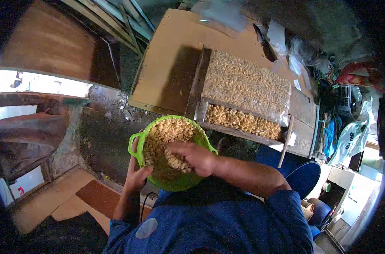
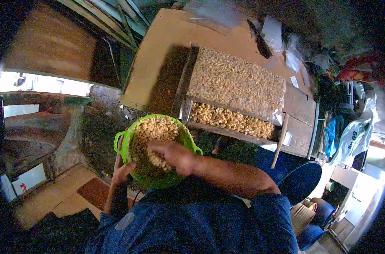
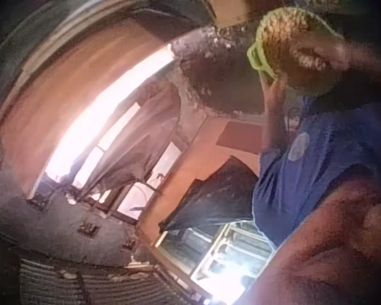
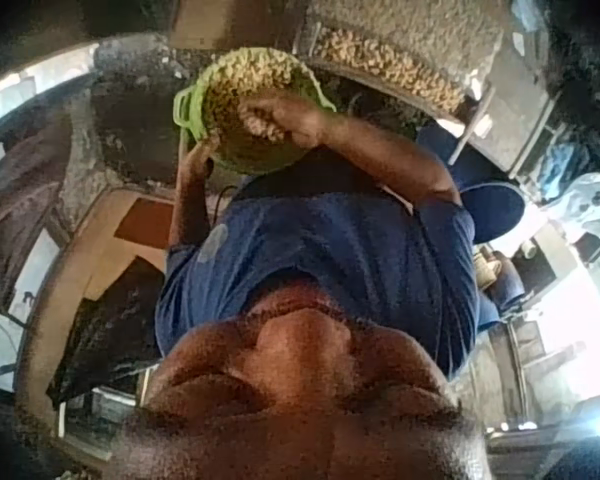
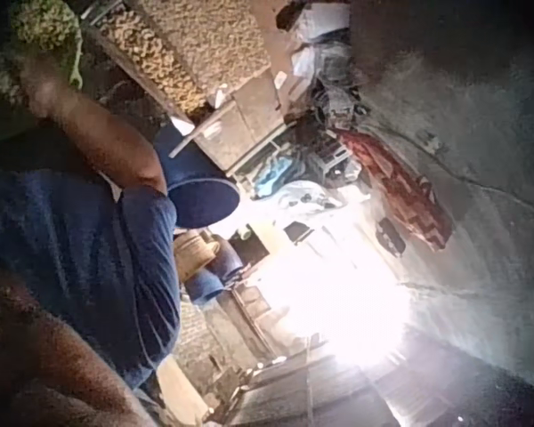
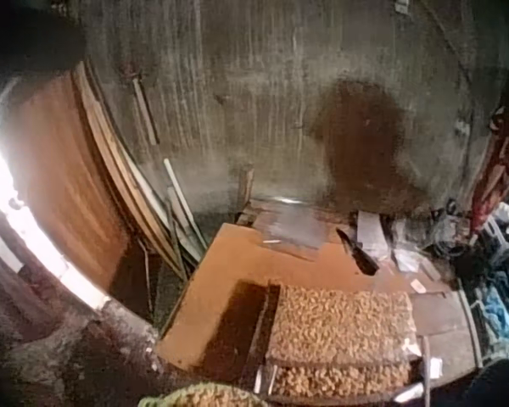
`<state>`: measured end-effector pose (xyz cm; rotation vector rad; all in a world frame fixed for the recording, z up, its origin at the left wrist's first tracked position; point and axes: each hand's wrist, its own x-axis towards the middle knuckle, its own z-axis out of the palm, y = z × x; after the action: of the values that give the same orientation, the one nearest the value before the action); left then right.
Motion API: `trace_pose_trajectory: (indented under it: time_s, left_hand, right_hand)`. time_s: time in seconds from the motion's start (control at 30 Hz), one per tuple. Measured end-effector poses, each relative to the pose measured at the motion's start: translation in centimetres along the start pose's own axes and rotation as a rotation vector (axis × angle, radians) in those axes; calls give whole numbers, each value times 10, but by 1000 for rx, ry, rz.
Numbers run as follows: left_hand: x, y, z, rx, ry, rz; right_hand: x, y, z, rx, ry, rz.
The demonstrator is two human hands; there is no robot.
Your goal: The person fills a wooden frame with grains from a green bowl by hand, levels the surface, and covers it with a plastic sheet before walking toward a wooden door.
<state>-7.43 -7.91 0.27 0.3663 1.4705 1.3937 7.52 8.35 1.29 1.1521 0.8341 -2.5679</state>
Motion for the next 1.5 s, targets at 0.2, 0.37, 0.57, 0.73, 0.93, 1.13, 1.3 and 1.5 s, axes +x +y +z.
trace_pose_trajectory:
  time_s: [0.2,0.37,0.57,0.73,0.93,1.13,1.3,1.5]
  left_hand:
    - [0,7,4,-82,22,-62]
    - [-4,10,2,-127,96,-168]
    - [-4,7,-3,-85,84,-139]
    - [-4,-1,-11,-80,108,-146]
    - [-5,8,-5,-86,119,-202]
    - [0,7,-2,-71,50,-72]
    - [-4,0,-11,-34,108,-187]
    - [-4,-2,-12,-53,99,-130]
  right_hand:
    - [14,-3,-116,-334,23,-535]
    - [-19,-73,-105,-836,521,-625]
    - [-20,-73,-114,-1296,599,-779]
    - [-30,-62,-110,-1227,707,-822]
    - [-31,-40,-124,-1543,668,-1058]
    - [-22,-42,-120,-1403,700,-1021]
    - [-10,-43,-121,-1538,616,-1192]
    - [-15,-35,-128,-1438,602,-1121]
